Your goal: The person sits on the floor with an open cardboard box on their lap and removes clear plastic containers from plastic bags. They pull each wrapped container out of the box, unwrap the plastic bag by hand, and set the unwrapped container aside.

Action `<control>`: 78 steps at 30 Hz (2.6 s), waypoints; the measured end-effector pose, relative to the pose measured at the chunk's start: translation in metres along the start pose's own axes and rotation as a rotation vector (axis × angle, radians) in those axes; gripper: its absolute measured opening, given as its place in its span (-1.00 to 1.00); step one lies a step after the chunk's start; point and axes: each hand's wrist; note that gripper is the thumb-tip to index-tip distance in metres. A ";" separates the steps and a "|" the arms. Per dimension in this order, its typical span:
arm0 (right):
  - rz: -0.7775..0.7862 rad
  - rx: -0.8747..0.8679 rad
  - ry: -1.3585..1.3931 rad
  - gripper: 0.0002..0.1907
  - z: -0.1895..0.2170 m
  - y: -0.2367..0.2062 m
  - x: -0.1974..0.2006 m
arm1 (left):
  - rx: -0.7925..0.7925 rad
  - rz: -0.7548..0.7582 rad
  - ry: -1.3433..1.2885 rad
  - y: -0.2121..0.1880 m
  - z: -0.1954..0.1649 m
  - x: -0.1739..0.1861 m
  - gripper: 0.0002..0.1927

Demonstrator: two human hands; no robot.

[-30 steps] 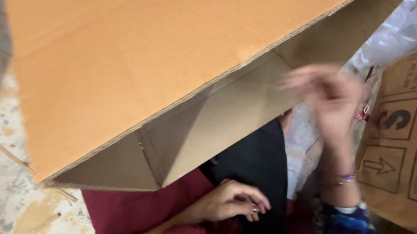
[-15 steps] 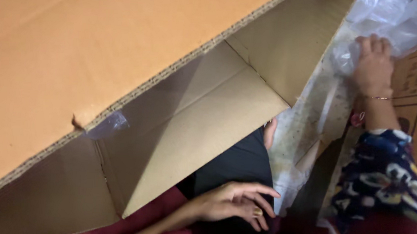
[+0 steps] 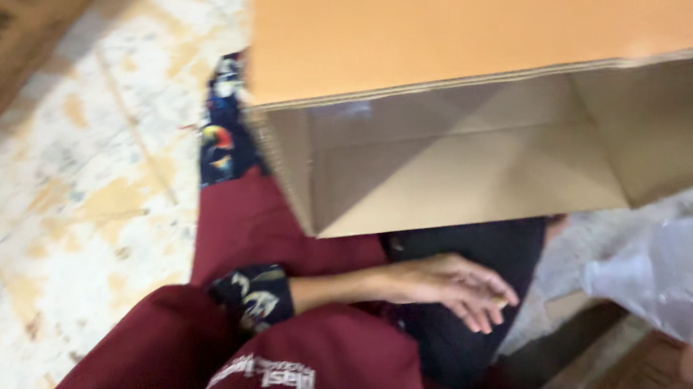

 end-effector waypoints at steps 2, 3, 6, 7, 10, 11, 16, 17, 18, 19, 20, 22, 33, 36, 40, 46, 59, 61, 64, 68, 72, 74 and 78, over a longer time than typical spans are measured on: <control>0.066 0.007 0.129 -0.59 0.021 0.005 -0.038 | -0.016 -0.121 -0.115 -0.010 -0.007 0.003 -0.45; 0.088 0.017 0.184 -0.59 0.038 0.008 -0.057 | -0.039 -0.180 -0.178 -0.016 -0.011 0.005 -0.40; 0.091 0.254 -0.102 -0.07 0.028 0.048 -0.165 | -0.118 -0.271 -0.296 -0.032 -0.012 0.009 -0.27; 0.129 0.272 -0.230 -0.07 0.024 0.065 -0.198 | -0.145 -0.296 -0.321 -0.037 -0.011 0.011 -0.23; 0.056 0.779 -0.600 -0.50 0.004 0.115 -0.288 | -0.202 -0.405 -0.376 -0.044 -0.006 0.020 -0.32; 0.005 0.959 -0.725 -0.61 -0.002 0.126 -0.315 | -0.223 -0.428 -0.350 -0.045 -0.004 0.024 -0.37; 0.188 0.584 -0.553 -0.44 -0.003 0.151 -0.374 | -0.220 -0.426 -0.284 -0.042 0.005 0.028 -0.53; 0.204 0.590 -0.556 -0.49 -0.005 0.153 -0.377 | -0.213 -0.423 -0.350 -0.041 0.007 0.026 -0.60; 0.221 0.610 -0.555 -0.55 -0.008 0.157 -0.380 | -0.216 -0.420 -0.406 -0.039 0.007 0.026 -0.65; 0.245 0.638 -0.551 -0.60 -0.014 0.163 -0.382 | -0.229 -0.418 -0.459 -0.036 0.005 0.027 -0.70; 0.268 0.602 -0.510 -0.61 -0.023 0.169 -0.382 | -0.257 -0.440 -0.499 -0.036 0.002 0.032 -0.67; 0.339 0.514 -0.416 -0.61 -0.049 0.176 -0.388 | -0.326 -0.504 -0.598 -0.038 -0.002 0.041 -0.60; 0.262 0.593 -0.461 -0.54 -0.116 0.191 -0.408 | -0.446 -0.522 -0.345 -0.023 0.047 0.092 -0.67; 0.296 0.587 -0.475 -0.56 -0.117 0.189 -0.400 | -0.489 -0.437 -0.400 -0.022 0.060 0.102 -0.74; 0.307 0.586 -0.512 -0.58 -0.115 0.201 -0.391 | -0.407 -0.500 -0.360 -0.017 0.062 0.108 -0.70; 0.298 0.612 -0.555 -0.62 -0.107 0.213 -0.392 | -0.392 -0.414 -0.297 -0.011 0.043 0.098 -0.66; 0.193 0.699 -1.501 -0.67 -0.104 0.196 -0.414 | -0.436 -0.456 -0.269 0.007 0.079 0.134 -0.75; 0.057 0.748 -1.508 -0.65 -0.106 0.191 -0.422 | -0.465 -0.504 -0.125 0.010 0.086 0.141 -0.71; 0.044 0.876 -1.071 -0.63 -0.108 0.194 -0.410 | -0.423 -0.474 -0.239 0.010 0.086 0.141 -0.71; 0.212 0.775 -0.918 -0.71 -0.091 0.187 -0.407 | -0.425 -0.419 -0.361 0.007 0.078 0.135 -0.68; 0.139 0.611 -0.919 -0.74 -0.075 0.176 -0.446 | -0.457 -0.467 -0.428 0.000 0.069 0.130 -0.67; 0.231 0.417 -0.982 -0.76 -0.066 0.171 -0.445 | -0.502 -0.459 -0.408 -0.004 0.065 0.128 -0.66; 0.176 0.671 -0.533 -0.66 -0.030 0.143 -0.392 | -0.449 -0.395 -0.281 -0.014 0.046 0.120 -0.60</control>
Point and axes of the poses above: each hand's wrist, its own y-axis towards the middle knuckle, its own x-axis out of the back of the hand, z = x × y, and after that the axes turned 9 degrees about -y, right-handed
